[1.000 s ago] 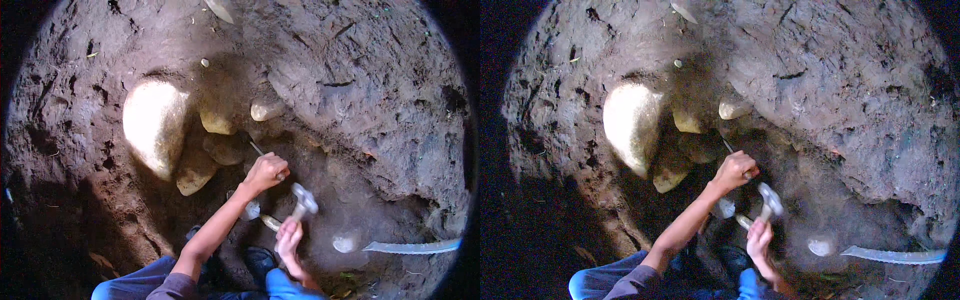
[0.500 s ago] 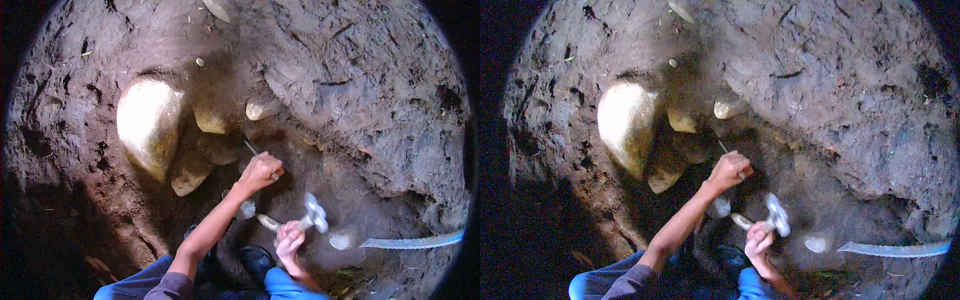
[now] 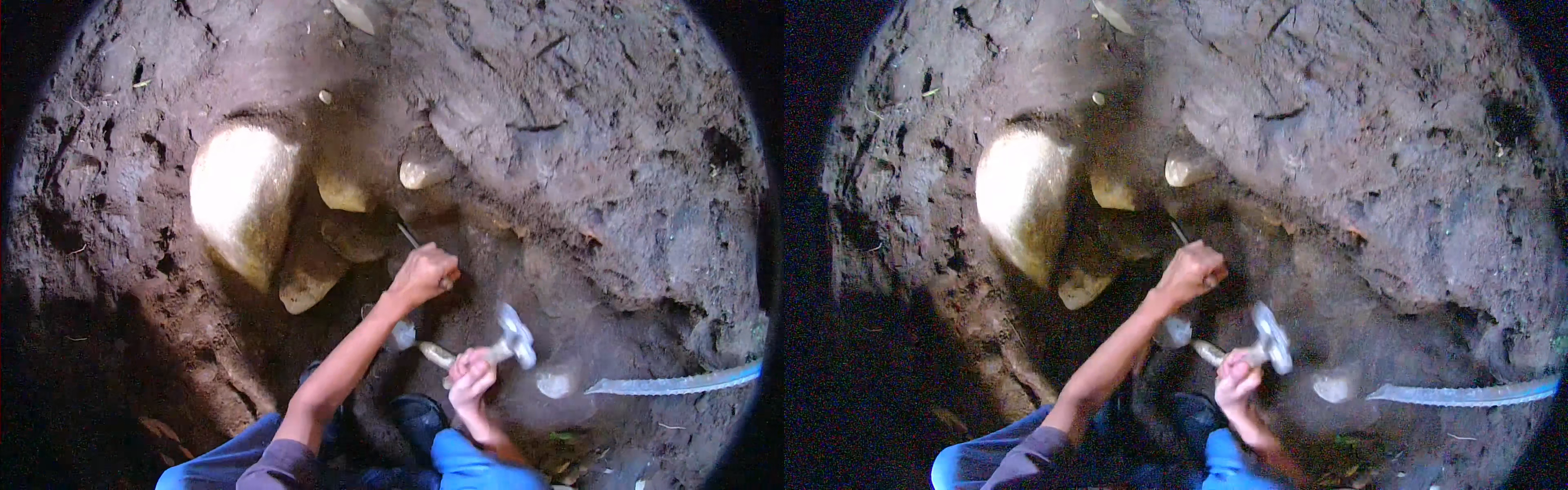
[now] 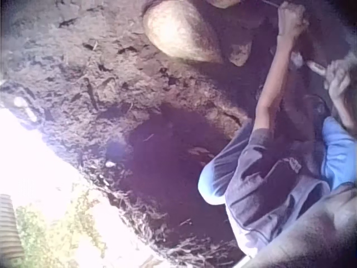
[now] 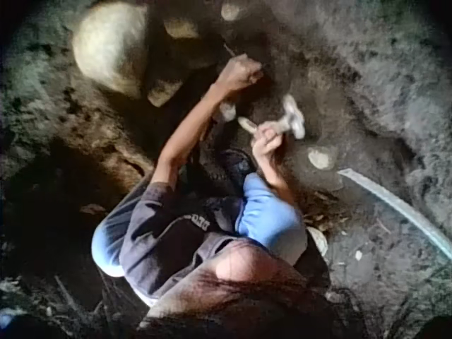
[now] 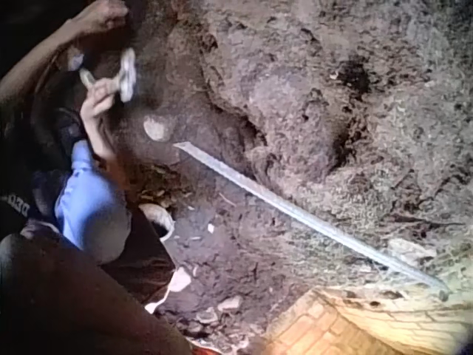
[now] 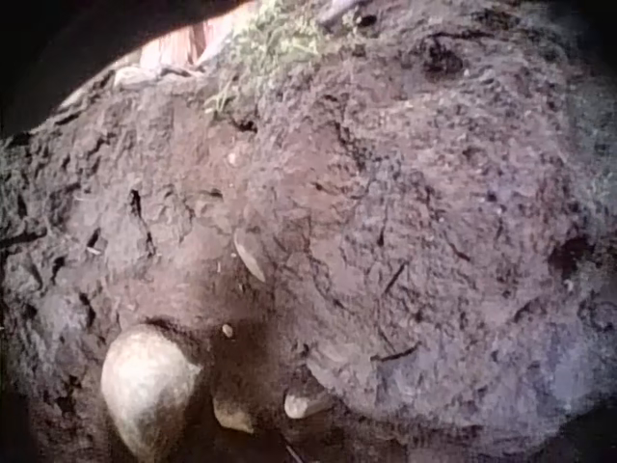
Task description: The person excavates dirt in a trench by hammering a chisel into the soil around embedded stones, then touches the exposed rock by hand.
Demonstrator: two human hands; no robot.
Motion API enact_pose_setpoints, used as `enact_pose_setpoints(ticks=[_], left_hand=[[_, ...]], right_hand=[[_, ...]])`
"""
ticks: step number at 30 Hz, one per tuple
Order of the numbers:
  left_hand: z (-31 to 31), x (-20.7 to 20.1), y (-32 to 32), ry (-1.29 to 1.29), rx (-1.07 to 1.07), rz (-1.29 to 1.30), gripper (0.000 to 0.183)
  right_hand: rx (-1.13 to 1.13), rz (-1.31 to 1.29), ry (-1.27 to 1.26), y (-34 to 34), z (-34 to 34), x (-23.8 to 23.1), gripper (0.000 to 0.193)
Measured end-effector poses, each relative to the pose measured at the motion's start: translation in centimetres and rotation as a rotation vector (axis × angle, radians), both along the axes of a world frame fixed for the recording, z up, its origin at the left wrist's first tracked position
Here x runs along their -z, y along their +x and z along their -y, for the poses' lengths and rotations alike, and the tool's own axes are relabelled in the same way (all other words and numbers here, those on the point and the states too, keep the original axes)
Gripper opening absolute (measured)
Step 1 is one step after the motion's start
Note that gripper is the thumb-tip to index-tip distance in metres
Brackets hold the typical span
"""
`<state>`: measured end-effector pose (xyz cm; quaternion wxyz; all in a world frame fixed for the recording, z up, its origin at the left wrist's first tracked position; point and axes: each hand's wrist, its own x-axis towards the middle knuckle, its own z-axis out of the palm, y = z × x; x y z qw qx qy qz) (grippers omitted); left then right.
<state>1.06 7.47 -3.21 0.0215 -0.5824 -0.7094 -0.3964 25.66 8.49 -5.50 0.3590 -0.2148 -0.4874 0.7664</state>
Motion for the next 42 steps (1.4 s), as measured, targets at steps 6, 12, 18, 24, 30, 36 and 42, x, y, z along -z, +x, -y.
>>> enact_pose_setpoints(ticks=[6,12,18,24,30,36,42], left_hand=[[1.8,-0.7,1.0,-0.034,-0.057,0.031,0.014],[0.5,-1.1,-1.2,-0.023,-0.056,0.031,0.017],[0.8,-1.0,-0.9,-0.012,-0.025,0.037,0.015],[2.0,-0.9,-0.4,-0.079,-0.047,-0.059,0.023],[1.5,-1.4,-0.3,0.003,-0.089,0.038,0.025],[1.6,-0.6,-0.6,-0.007,-0.073,0.059,0.024],[0.8,-1.3,-0.3,0.032,-0.065,0.085,0.024]], right_hand=[[0.066,0.003,-0.004,-0.4,1.0,-2.0,0.040],[-0.064,0.335,0.133,0.1,0.8,-1.4,0.038],[-0.053,0.527,0.496,-1.3,-1.0,-3.8,0.036],[-0.211,0.624,0.501,-2.8,-1.5,-4.7,0.041],[-0.257,0.704,0.342,-1.6,-1.9,-2.0,0.044],[-0.229,0.609,0.652,-2.0,-1.6,-3.9,0.035],[0.020,0.198,0.729,-1.2,-1.9,-0.4,0.033]])
